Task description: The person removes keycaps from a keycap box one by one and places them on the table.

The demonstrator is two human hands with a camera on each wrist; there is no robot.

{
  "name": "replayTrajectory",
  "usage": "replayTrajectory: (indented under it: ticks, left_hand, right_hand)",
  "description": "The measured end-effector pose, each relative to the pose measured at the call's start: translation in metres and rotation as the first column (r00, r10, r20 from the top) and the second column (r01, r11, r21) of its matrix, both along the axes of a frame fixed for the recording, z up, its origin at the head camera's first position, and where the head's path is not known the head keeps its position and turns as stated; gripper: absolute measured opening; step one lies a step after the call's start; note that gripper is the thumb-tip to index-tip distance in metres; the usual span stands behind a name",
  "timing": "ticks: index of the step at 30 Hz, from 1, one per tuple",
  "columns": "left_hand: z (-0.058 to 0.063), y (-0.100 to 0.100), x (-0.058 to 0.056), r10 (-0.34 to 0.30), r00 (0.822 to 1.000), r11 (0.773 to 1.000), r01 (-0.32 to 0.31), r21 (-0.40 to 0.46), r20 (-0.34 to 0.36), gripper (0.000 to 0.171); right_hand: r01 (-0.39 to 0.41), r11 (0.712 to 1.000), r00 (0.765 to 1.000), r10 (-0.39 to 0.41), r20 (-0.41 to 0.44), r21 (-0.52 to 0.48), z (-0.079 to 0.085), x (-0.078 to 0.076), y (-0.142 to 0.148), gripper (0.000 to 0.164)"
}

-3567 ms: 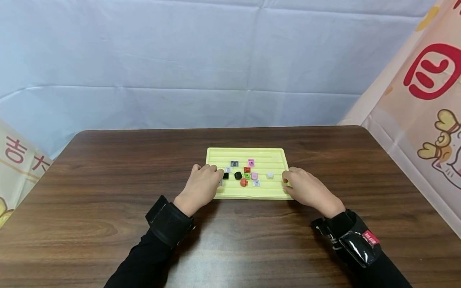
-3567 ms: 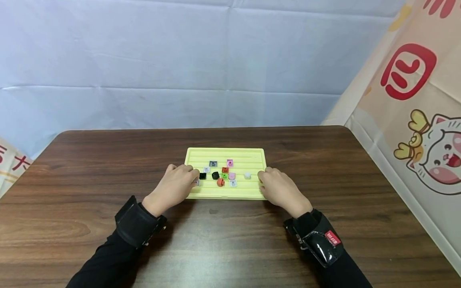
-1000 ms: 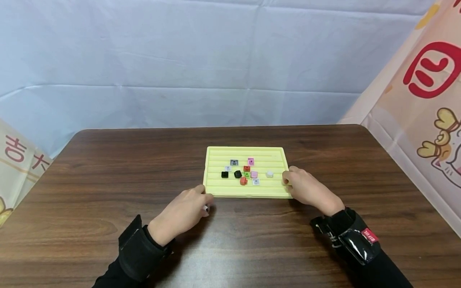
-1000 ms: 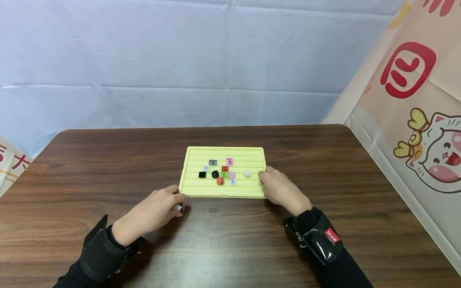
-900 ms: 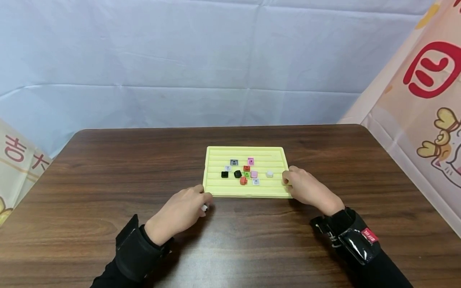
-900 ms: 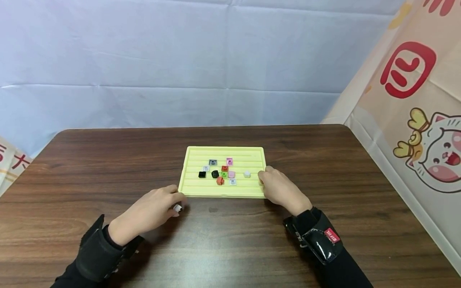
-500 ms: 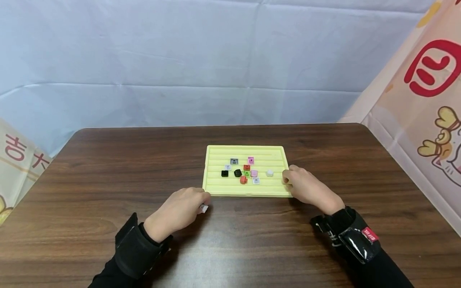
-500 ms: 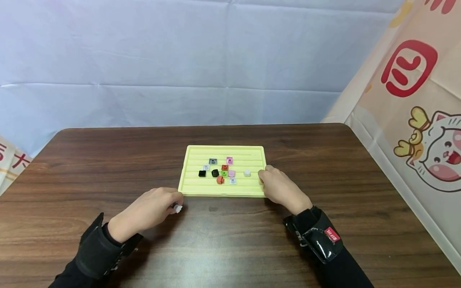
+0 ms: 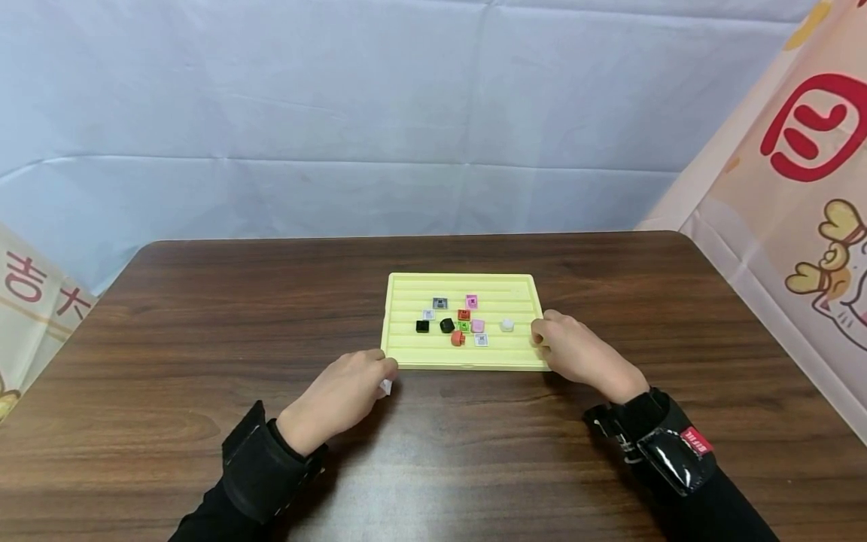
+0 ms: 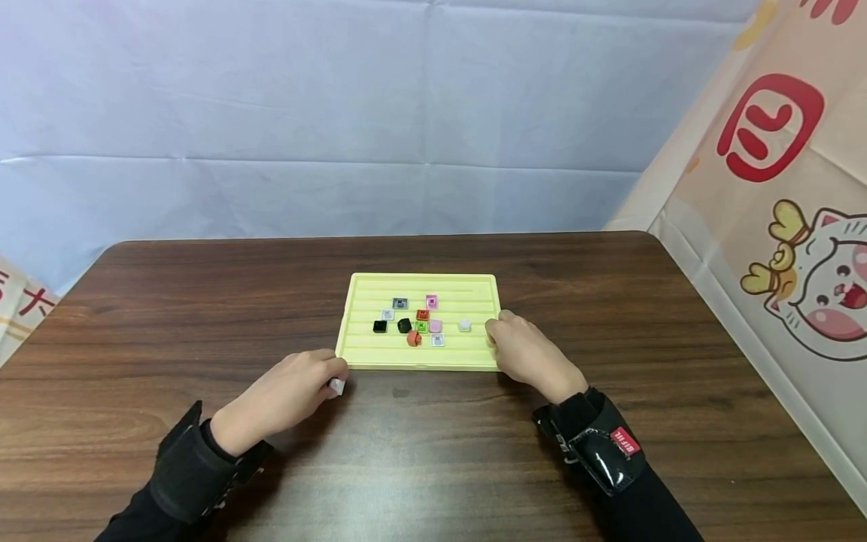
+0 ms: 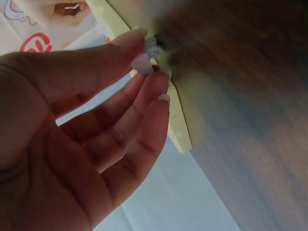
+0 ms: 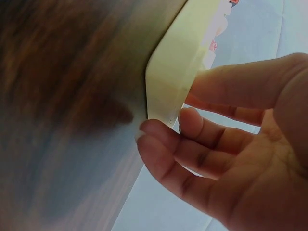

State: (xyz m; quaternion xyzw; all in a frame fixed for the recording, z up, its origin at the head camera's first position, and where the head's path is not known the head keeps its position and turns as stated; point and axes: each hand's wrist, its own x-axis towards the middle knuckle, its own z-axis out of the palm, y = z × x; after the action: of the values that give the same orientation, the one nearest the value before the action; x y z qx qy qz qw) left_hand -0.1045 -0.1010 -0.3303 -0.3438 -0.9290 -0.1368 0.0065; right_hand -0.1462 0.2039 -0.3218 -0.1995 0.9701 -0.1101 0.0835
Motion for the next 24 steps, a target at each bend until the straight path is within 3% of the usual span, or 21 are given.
replayTrajectory:
  ticks: [8, 18, 24]
  left_hand:
    - [-0.0049, 0.0000, -0.0027, 0.050, 0.993, 0.997, -0.042, 0.065, -0.111, 0.017]
    - [-0.0021, -0.0001, -0.0015, 0.162, 0.984, 0.986, -0.158, 0.046, -0.078, 0.023]
    - [-0.0038, 0.0010, -0.0008, 0.136, 0.988, 0.990, -0.132, 0.049, -0.080, 0.022]
  right_hand:
    - [0.002, 1.000, 1.000, -0.002, -0.006, 0.008, -0.0006, -0.0001, -0.0003, 0.005]
    - [-0.006, 1.000, 1.000, 0.006, -0.003, -0.004, -0.0006, 0.0001, 0.0003, 0.005]
    - [-0.010, 1.000, 1.000, 0.010, 0.006, -0.010, -0.0005, 0.0004, 0.0010, 0.006]
